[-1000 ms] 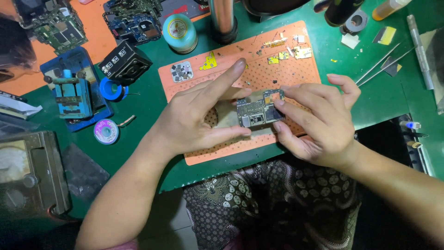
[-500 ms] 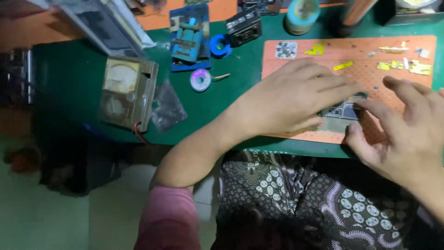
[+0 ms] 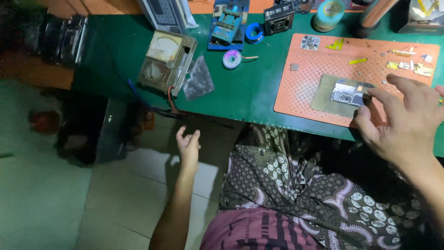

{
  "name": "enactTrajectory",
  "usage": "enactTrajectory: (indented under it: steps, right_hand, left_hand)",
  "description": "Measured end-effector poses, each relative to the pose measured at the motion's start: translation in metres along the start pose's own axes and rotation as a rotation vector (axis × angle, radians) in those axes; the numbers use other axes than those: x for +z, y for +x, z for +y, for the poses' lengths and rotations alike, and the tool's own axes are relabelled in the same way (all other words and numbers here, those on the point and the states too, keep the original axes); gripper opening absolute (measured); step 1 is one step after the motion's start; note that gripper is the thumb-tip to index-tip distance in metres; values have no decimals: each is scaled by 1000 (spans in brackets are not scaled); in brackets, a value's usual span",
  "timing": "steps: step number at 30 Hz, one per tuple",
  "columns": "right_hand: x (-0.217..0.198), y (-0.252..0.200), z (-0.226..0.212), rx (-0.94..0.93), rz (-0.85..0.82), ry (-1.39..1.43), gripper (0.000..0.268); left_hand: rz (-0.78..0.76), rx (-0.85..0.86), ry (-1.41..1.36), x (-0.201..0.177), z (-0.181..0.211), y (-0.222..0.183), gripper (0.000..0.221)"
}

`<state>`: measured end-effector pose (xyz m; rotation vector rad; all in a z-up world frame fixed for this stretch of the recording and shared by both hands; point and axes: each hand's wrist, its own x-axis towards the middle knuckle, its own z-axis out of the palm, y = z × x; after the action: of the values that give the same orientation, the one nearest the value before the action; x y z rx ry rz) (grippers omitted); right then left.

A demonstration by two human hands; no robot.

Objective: Soldering internal connectors on a mobile phone motherboard using a soldering iron and tweezers at a repair station.

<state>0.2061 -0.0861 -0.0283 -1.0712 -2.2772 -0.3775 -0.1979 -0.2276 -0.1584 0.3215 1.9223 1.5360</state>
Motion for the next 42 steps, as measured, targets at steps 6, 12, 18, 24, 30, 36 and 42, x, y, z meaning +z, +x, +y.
enactTrajectory:
  steps: [6, 12, 18, 24, 30, 36, 42]
  right_hand:
    - [-4, 0, -5, -21, 26, -26, 15]
    - [-16, 10, -14, -9, 98, -12, 17]
    - [-5, 8, -7, -51, 213, 42, 15]
    - [-52, 28, -67, -23, -2, 744, 44]
    - [-83, 27, -106, -125, -634, 1598, 35]
    - [-73, 16, -88, 324, -614, 2006, 10]
    - [-58, 8, -74, 458, -1014, 2035, 21]
  left_hand:
    - [-232, -8, 405, 27, 36, 11, 54]
    - [-643, 126, 1201, -14, -75, 30, 35]
    - [-1109, 199, 944, 3, 113, -91, 29]
    - [-1677, 217, -263, 66, 192, -152, 23]
    - [-1718, 227, -1035, 142, 195, -168, 19]
    - [-1451, 316, -1166, 134, 217, -155, 9]
    - [-1219, 369, -1294, 112, 206, -114, 23]
